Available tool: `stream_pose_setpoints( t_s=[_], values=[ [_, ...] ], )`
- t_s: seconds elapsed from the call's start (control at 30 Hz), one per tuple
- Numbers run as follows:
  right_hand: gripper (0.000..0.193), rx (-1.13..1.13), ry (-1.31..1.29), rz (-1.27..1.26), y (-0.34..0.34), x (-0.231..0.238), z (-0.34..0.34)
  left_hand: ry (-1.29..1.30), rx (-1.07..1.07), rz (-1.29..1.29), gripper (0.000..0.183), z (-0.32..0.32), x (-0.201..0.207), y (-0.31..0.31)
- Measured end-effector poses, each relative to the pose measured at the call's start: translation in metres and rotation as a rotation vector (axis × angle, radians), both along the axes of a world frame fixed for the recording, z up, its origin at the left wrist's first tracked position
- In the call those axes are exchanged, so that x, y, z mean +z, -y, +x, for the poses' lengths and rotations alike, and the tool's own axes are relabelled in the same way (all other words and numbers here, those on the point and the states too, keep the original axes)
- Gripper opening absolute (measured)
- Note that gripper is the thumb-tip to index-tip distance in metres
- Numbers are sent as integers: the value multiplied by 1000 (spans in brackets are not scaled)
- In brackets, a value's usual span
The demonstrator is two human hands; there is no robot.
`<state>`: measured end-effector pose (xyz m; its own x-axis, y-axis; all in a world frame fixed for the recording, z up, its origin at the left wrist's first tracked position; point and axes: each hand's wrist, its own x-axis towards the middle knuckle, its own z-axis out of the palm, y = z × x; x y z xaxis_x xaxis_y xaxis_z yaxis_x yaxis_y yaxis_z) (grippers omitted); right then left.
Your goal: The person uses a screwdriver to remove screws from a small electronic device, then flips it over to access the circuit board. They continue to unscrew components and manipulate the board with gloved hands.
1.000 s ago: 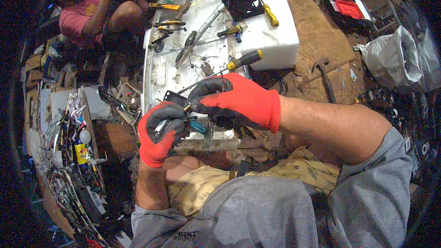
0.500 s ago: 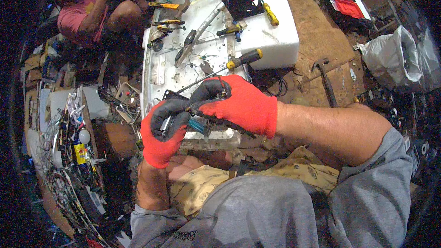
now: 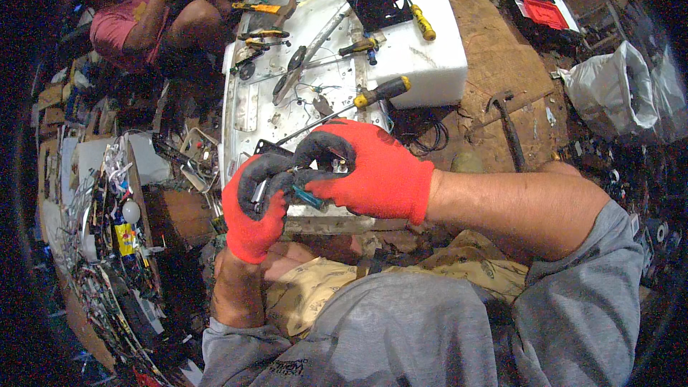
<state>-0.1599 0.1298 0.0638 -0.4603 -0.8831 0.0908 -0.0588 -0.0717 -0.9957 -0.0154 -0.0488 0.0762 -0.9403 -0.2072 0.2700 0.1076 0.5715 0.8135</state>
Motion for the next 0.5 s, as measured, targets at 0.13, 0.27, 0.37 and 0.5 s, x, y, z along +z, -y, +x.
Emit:
stream_pose_setpoints(
  t_s=[0.13, 0.27, 0.37, 0.5],
  values=[
    [27, -5, -19, 62, -1, 6, 1, -71, -13, -136, 29, 1, -1, 0],
    [31, -76, -280, -16, -3, 6, 3, -63, -4, -71, 29, 0, -4, -1],
    [35, -93, -343, -51, -2, 7, 2, 24, 49, 96, 29, 3, -2, -6],
    [28, -5, 22, -1, 0, 5, -3, 9, 34, 45, 30, 2, 0, -3]
  ],
)
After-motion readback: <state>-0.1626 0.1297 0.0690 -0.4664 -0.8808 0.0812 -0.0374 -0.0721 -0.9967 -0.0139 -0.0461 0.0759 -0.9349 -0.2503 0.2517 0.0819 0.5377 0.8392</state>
